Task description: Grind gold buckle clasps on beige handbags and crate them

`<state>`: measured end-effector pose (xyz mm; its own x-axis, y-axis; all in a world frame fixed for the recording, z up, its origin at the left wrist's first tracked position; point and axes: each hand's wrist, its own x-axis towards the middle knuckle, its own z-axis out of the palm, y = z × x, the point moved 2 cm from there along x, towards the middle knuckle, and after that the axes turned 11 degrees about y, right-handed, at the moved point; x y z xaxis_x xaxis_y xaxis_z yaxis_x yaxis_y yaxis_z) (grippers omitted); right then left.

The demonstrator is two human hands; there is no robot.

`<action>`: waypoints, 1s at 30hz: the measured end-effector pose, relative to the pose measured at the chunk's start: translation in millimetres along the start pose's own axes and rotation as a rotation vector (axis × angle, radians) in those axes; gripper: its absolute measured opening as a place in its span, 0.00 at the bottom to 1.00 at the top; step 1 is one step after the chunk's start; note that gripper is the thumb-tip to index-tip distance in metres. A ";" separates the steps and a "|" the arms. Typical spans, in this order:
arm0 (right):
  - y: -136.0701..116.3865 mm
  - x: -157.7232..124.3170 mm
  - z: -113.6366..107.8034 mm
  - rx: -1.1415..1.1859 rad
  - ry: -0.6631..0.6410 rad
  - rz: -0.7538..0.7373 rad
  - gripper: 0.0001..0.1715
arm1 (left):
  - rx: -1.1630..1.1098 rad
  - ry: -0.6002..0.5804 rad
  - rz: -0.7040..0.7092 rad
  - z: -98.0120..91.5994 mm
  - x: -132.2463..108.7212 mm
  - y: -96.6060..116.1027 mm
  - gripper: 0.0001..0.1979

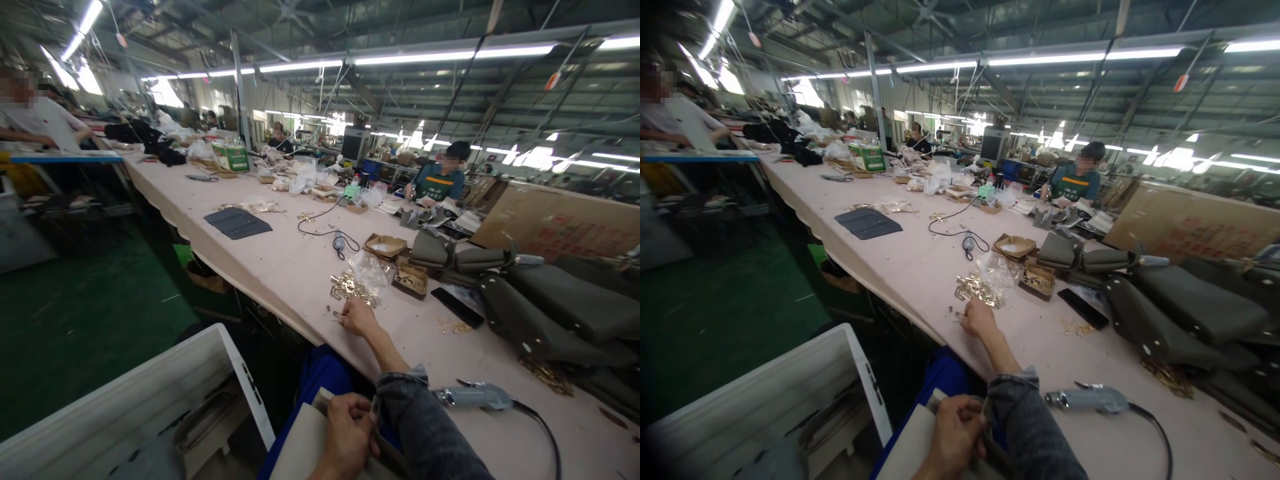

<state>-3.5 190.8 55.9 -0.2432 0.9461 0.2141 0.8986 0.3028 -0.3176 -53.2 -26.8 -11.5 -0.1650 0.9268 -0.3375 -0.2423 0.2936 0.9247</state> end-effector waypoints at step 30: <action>47.0 -212.5 -73.5 0.986 0.447 0.523 0.22 | 0.063 -0.105 0.023 1.8 -4.1 8.8 0.20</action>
<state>117.3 -4.4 63.3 0.3911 0.9161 0.0882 0.1367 0.0370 -0.9899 -53.0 -27.6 -1.7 -0.0680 0.9518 -0.2991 -0.1786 0.2833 0.9423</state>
